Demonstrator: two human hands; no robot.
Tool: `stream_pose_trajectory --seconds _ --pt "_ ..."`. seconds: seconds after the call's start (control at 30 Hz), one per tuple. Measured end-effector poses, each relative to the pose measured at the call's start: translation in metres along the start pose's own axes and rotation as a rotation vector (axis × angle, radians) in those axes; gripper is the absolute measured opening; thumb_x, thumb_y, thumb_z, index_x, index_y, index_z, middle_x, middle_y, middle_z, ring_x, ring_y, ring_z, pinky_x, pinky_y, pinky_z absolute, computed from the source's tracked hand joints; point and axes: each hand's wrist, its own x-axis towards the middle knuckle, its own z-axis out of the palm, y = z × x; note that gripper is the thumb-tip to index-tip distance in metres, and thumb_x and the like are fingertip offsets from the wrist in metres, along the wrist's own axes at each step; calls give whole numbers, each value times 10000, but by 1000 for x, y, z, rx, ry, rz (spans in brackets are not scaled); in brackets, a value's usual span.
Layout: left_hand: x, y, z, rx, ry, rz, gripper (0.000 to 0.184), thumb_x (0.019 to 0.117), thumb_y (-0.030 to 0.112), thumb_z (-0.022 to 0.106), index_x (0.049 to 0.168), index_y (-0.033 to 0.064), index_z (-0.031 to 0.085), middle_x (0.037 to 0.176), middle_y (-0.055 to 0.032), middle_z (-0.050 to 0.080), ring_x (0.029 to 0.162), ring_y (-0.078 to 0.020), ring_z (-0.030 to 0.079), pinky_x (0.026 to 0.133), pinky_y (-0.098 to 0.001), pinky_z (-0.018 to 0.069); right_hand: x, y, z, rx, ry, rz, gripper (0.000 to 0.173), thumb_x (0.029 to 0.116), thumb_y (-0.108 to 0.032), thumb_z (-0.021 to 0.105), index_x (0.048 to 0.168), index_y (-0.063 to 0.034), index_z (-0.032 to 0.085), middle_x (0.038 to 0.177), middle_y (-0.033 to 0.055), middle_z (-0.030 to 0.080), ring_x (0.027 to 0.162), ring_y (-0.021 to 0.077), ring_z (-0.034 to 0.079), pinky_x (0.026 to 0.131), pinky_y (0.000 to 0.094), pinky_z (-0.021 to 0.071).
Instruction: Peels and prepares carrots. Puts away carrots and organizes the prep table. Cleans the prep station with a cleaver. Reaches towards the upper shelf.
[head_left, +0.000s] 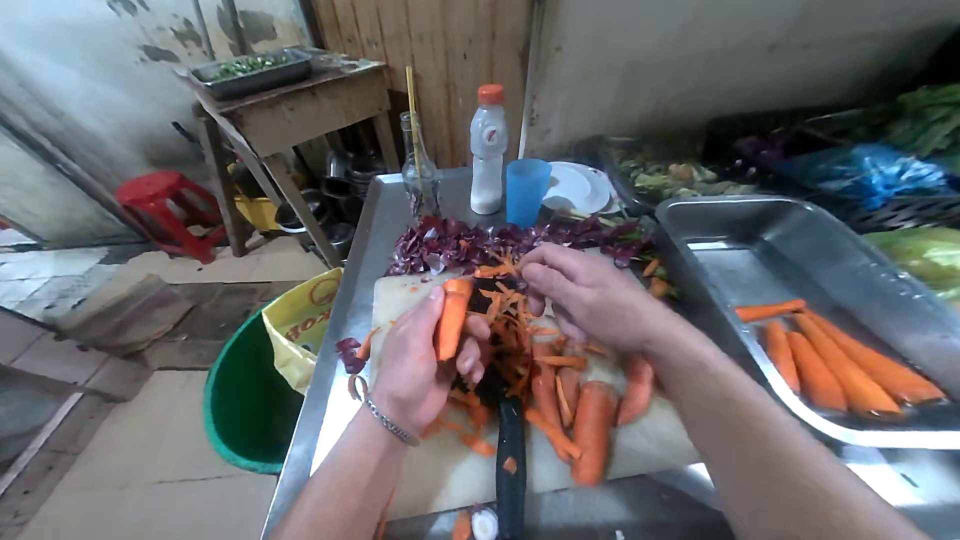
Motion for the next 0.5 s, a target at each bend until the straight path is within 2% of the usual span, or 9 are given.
stream_pose_trajectory --seconds 0.03,0.1,0.17,0.23,0.3,0.37,0.4,0.43,0.5 --pt "-1 0 -1 18 3 35 495 1125 427 219 1336 134 558 866 -73 660 513 -83 546 464 -213 497 1 2 -3 -96 11 24 344 1094 -428 450 1179 -155 641 818 22 657 566 151 582 497 340 509" --pt "-1 -1 -3 103 4 154 430 1115 407 289 1391 201 545 861 -49 612 514 -82 506 448 -204 464 2 5 -5 -350 22 117 418 1049 -489 538 1258 -138 627 937 112 697 832 299 694 725 550 567" --pt "-2 -5 0 278 48 300 375 1105 359 350 1398 221 539 833 -30 587 486 -78 462 425 -197 426 2 6 2 -400 -3 136 469 1024 -519 572 1289 -136 630 1013 139 708 955 339 700 819 604 557" --pt "-5 -1 13 545 53 452 372 1081 308 447 1428 213 540 872 -19 614 518 -97 500 452 -226 464 5 6 12 -438 -42 106 450 1023 -501 577 1279 -134 626 1026 143 710 971 355 703 808 606 561" --pt "-6 12 42 851 -9 591 418 1028 296 552 1438 218 566 991 22 683 624 -68 603 521 -221 531 5 2 16 -443 -92 115 449 1033 -478 573 1292 -112 608 1065 163 703 1007 368 698 821 600 560" --pt "-2 24 79 1150 -140 695 435 996 325 630 1418 224 601 1155 47 705 866 -34 679 722 -236 592 -20 -4 14 -337 9 67 349 1012 -294 639 1234 -26 651 1054 205 712 1005 376 704 842 580 557" --pt "3 27 99 1273 -214 704 426 984 326 660 1398 231 626 1180 25 706 967 -75 686 817 -307 594 -40 -3 16 -210 143 20 262 952 -158 693 1136 29 696 1012 223 720 951 360 712 826 545 569" --pt "10 28 122 1356 -292 683 420 972 290 691 1384 229 647 1174 -21 709 1011 -142 687 858 -388 583 -58 -4 17 -60 174 78 218 955 -79 677 1127 54 685 1038 222 700 964 323 683 867 496 550" --pt "26 24 164 1477 -441 542 453 967 201 700 1410 268 634 1170 -80 678 1050 -224 665 881 -447 557 -58 33 34 -68 142 74 234 987 -116 653 1178 15 689 1117 177 702 1047 266 671 943 445 532"
